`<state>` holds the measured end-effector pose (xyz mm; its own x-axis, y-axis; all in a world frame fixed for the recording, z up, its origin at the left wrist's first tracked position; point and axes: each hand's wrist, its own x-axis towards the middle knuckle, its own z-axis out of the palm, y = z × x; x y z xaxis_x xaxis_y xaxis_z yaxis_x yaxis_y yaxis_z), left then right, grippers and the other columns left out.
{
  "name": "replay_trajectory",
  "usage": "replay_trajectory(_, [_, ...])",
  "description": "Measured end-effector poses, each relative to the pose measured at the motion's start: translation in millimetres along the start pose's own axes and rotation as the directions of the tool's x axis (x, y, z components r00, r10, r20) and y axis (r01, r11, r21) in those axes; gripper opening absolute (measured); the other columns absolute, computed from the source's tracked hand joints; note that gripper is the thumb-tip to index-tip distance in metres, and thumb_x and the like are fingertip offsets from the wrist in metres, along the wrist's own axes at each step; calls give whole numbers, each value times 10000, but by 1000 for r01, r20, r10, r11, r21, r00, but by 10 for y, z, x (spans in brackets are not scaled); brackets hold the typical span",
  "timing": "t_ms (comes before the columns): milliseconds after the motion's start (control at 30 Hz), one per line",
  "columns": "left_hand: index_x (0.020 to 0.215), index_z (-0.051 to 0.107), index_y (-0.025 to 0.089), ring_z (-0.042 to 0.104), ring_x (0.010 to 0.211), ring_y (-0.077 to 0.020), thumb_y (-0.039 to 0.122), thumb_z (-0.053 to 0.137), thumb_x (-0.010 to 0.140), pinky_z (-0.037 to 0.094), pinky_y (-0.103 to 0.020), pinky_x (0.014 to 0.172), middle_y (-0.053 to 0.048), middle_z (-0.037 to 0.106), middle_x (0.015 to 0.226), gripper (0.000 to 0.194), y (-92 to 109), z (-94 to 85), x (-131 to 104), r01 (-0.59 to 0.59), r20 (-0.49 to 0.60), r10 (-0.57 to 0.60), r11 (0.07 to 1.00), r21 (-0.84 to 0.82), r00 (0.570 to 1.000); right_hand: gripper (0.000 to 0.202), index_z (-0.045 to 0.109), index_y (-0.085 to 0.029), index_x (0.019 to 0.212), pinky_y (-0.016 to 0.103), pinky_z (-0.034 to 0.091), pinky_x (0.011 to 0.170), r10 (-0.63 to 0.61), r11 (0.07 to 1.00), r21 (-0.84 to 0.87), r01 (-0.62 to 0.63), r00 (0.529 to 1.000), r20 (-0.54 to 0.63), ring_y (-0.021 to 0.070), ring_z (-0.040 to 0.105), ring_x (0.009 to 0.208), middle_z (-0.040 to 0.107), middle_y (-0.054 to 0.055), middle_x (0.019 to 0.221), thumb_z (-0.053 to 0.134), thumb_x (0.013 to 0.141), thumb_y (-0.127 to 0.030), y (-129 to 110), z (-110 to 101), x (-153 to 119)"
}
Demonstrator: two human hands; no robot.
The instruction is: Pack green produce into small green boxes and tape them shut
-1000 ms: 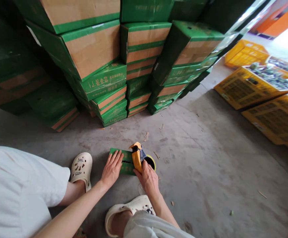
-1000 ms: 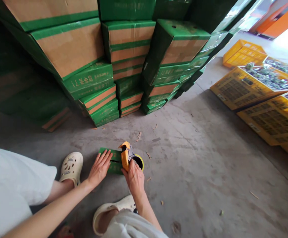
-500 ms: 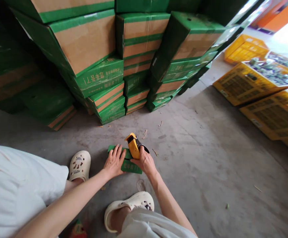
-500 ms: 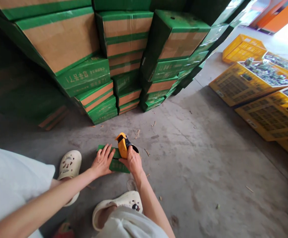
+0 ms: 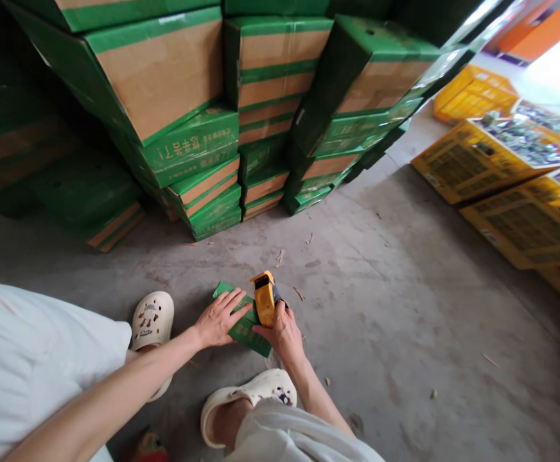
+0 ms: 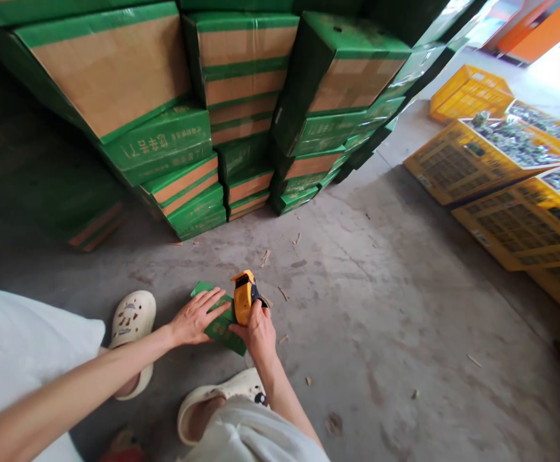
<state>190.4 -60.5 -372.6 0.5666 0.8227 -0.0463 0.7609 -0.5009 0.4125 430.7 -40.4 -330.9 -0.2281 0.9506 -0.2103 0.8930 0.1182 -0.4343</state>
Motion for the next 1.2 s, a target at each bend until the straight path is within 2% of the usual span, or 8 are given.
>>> replay_trajectory(233, [1721,98,253,120,1644,-338,214,799,864,254,-571,1325,-145,188,1773,1108,359,283,-312,170,-166,-153,980,99,974,595,420,-270,1117,339,537,742,42,998,-36,-42,999,7,320,636,1117,728,88,1083,888,757,-346,-55,-15,-54])
replay_trajectory(467, [1712,180,247,220,1616,-342,276,883,823,330,-552,1307,-167,278,1736,1134,266,318,-298,107,-173,-81,984,143,982,447,468,-249,1079,350,520,792,-13,1000,-11,12,999,-48,320,658,1071,740,109,1058,795,846,-446,9,-11,51])
replay_trajectory(600, [1679,307,256,311,1591,-340,371,907,799,350,-530,1302,-161,339,1712,1072,170,290,-234,79,-159,-56,987,142,986,358,530,-230,1102,322,489,744,83,997,0,-83,994,-68,283,711,928,747,88,981,730,873,-421,10,-34,114])
replay_trajectory(700, [1643,394,254,372,1573,-329,443,896,799,358,-496,1298,-151,390,1692,1000,103,256,-197,49,-133,-31,990,129,991,431,555,-224,1210,323,486,726,112,994,30,-110,990,-90,282,732,876,759,80,937,720,854,-402,-6,-147,96])
replay_trajectory(800, [1627,421,265,381,1572,-324,467,896,794,357,-473,1291,-139,402,1693,980,37,213,-179,26,-111,-12,992,123,994,543,534,-220,1284,331,503,706,120,988,105,-110,988,-100,291,746,852,772,83,950,719,840,-474,-33,-320,18])
replay_trajectory(967, [1619,430,261,424,1552,-317,529,865,813,370,-461,1268,-138,463,1662,955,-63,186,-173,-5,-98,14,996,90,995,578,502,-243,1289,316,527,682,-2,977,213,-1,1000,14,252,739,771,780,40,940,741,847,-529,-105,-452,-131])
replay_trajectory(1100, [1613,441,260,450,1534,-325,553,851,820,392,-475,1244,-143,490,1645,939,-106,212,-176,-17,-91,23,998,66,996,512,525,-197,1344,404,534,885,-191,982,-24,190,979,-72,294,752,893,782,85,932,722,910,-384,-96,-289,-98])
replay_trajectory(1200, [1606,454,247,459,1522,-331,574,826,837,401,-482,1234,-156,503,1633,915,-108,235,-198,-10,-103,16,998,57,995,533,498,-145,1399,433,519,921,-309,946,-132,297,948,-79,307,748,939,778,129,984,710,948,-330,-51,-116,-10])
